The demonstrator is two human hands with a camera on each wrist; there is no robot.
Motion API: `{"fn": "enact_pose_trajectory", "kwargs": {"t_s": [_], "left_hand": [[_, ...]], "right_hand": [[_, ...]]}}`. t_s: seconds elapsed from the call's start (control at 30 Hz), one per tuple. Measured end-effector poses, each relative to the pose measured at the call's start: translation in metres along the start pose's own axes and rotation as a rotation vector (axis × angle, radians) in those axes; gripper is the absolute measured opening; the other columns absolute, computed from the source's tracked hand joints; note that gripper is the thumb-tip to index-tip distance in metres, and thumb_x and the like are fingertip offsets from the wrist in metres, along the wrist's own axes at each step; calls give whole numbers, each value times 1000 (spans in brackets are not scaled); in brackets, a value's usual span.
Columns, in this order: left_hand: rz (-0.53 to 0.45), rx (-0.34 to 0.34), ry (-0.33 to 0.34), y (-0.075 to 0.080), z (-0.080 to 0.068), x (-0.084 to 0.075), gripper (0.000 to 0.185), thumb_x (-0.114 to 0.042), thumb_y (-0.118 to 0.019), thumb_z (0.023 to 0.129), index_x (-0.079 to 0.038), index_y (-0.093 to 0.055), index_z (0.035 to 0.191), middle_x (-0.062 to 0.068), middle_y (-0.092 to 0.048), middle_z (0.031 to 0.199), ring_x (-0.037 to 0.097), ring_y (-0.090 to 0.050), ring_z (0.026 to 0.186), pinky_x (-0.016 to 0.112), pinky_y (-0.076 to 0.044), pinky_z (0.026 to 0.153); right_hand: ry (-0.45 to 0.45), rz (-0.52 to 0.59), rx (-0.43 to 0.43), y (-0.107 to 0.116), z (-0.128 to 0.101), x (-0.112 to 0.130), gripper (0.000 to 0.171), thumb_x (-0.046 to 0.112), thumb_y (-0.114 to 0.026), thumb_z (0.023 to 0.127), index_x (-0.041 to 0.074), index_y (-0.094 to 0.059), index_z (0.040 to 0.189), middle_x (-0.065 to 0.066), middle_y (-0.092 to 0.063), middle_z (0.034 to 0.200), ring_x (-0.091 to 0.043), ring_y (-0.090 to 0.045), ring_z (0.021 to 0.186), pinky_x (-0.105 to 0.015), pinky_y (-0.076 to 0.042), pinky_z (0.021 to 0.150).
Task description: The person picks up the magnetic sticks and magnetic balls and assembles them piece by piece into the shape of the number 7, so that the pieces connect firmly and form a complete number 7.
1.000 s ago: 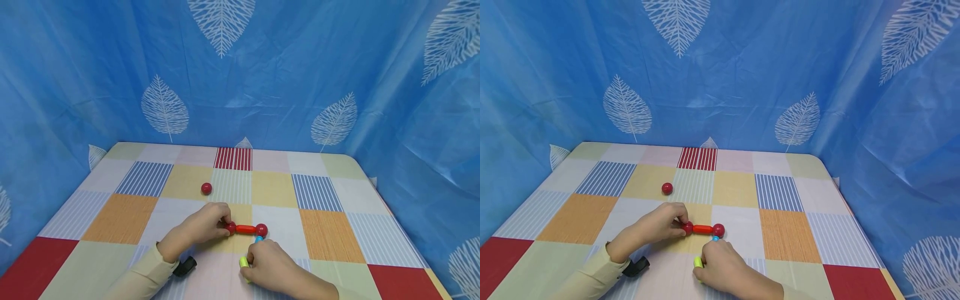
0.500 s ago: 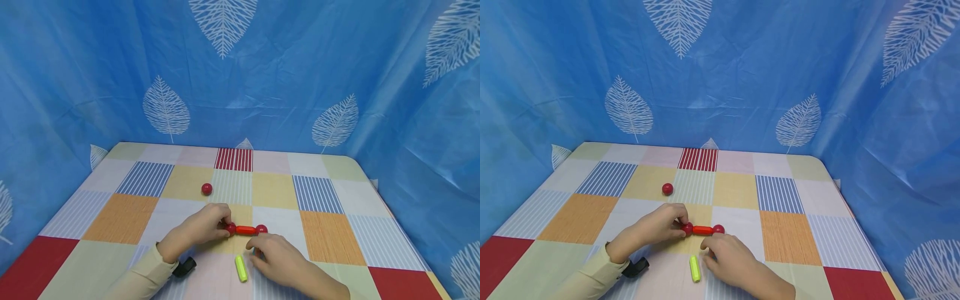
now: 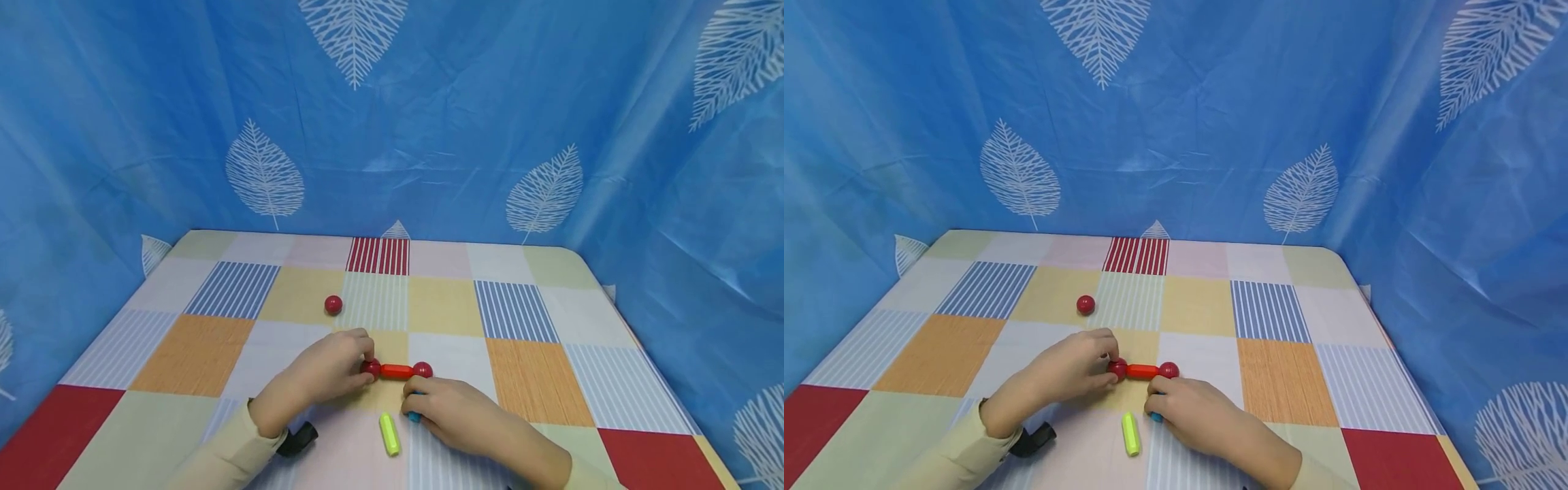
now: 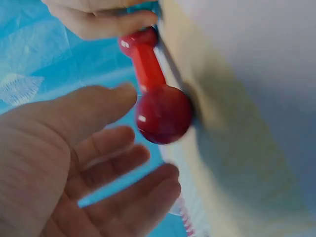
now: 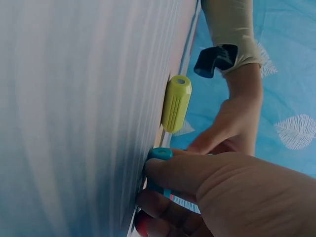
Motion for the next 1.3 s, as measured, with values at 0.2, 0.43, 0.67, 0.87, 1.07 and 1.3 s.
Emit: {"fn": "enact_pose_trajectory", "kwargs": {"t_s": [0.2,0.43,0.67,0.87,1.07,1.3], "left_hand": [[118,-108,131,5,-9,-20,19,-31,-70,75,-16,-57,73,-9,-42,66,7,-40,53,20,-35,43],[172,38,256,-19,-26,-40,45,-53,-59,79,-21,-44,52,-7,-35,47,9,-34,42,25,-28,36],[167,162,340,-39,-33,-51,55,-66,-51,76,-20,-43,47,-4,-38,43,15,-38,44,30,-31,39],[82,187,356,-43,-34,-52,51,-58,-59,74,-19,-44,45,-7,-34,36,12,-37,38,27,-29,36],[-18,160,299,-43,-34,-54,45,-48,-64,73,-21,-43,44,-11,-30,35,8,-35,37,26,-27,34],[-110,142,261,-43,-33,-55,42,-40,-68,72,-23,-42,44,-14,-26,38,4,-30,37,24,-22,33]], "right_hand": [[37,-42,30,0,2,0,20,15,-68,81,21,-64,99,9,-53,102,-4,-53,89,-21,-47,79],[58,-83,27,2,3,-3,17,14,-69,80,21,-63,96,8,-53,100,-5,-54,81,-20,-48,76],[74,-63,39,3,5,-7,14,15,-67,82,22,-63,93,10,-55,100,-5,-54,81,-20,-47,76],[92,-19,47,5,6,-11,15,15,-66,83,21,-61,96,11,-55,99,-3,-54,90,-20,-46,79],[65,84,46,8,8,-16,14,17,-64,84,19,-60,98,13,-54,93,1,-50,87,-15,-44,79],[70,152,42,9,11,-19,13,19,-62,86,17,-60,99,13,-56,93,2,-50,86,-14,-43,78]]}}
Point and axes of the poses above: each hand's wrist, its own z-axis towards the middle knuckle, its own y-axis out of the back of the hand, x = y × z, the point moved 5 cm from there along z, towards the middle knuckle
